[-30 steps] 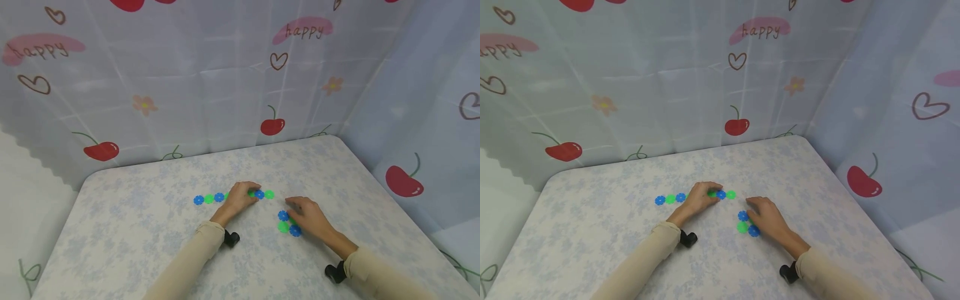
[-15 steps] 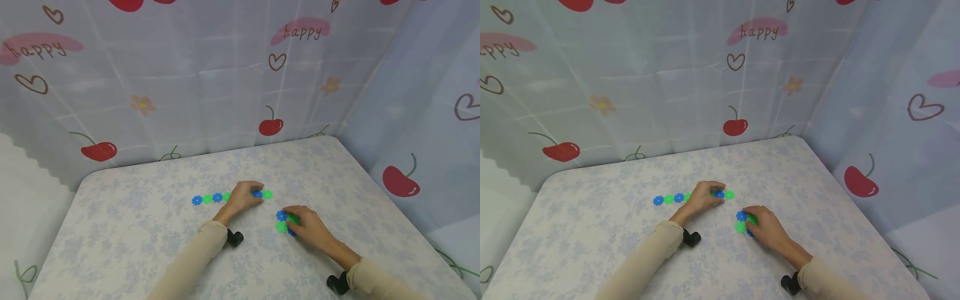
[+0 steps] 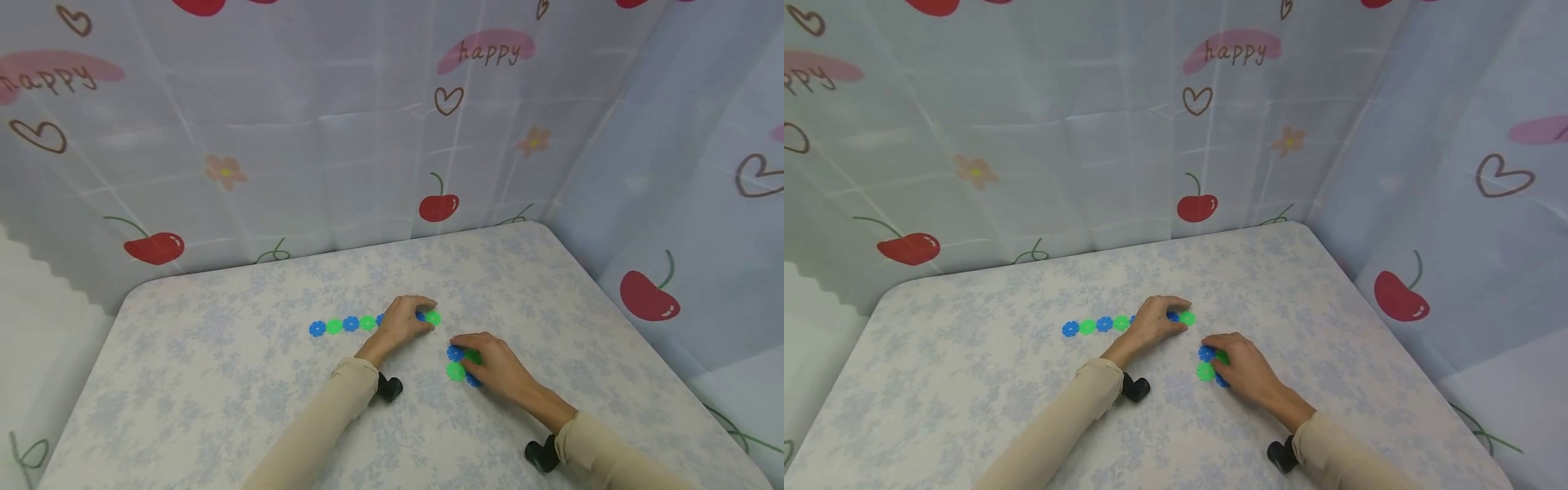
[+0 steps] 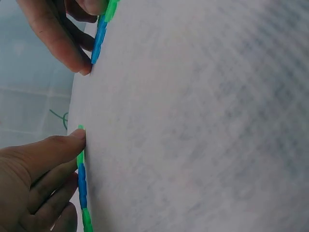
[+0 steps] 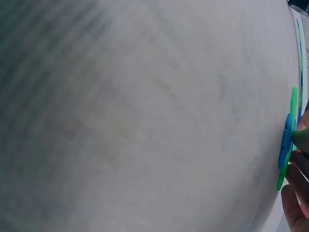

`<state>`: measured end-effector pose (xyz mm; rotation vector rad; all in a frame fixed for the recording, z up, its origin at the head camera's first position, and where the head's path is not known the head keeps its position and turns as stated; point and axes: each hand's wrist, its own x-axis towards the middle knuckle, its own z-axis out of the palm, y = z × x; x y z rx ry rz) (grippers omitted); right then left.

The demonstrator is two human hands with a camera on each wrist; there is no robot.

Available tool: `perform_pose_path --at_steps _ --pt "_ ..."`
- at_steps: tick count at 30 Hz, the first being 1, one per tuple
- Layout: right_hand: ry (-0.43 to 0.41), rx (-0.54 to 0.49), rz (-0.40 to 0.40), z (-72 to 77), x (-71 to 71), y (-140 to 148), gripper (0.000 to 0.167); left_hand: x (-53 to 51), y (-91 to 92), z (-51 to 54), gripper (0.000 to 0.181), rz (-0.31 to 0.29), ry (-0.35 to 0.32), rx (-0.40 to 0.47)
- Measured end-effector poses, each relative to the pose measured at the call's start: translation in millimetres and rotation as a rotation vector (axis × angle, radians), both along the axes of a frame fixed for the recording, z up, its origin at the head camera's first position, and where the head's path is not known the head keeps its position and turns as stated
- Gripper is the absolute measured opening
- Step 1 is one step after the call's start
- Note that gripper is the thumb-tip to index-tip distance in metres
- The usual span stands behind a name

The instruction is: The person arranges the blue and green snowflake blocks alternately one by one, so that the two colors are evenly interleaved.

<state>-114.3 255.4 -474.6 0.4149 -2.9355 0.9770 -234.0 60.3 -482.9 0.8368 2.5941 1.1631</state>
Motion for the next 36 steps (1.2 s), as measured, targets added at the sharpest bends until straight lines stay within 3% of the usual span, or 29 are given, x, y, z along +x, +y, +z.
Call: perform_pose_path --at_steps 11,22,36 --pt "0.031 0.037 0.132 3.4 -6.0 3 0.037 -0.2 -0.3 0.6 0.043 -0.006 0.008 -0.002" --pt "0.058 0.12 0.183 8.2 -11.2 3 0.027 0.0 0.6 0.8 0.042 -0.012 0.019 0.003" --pt "-0.038 0.176 0.272 15.8 -21.4 10 0.028 2.0 0.8 3.0 0.04 0.001 0.023 -0.028"
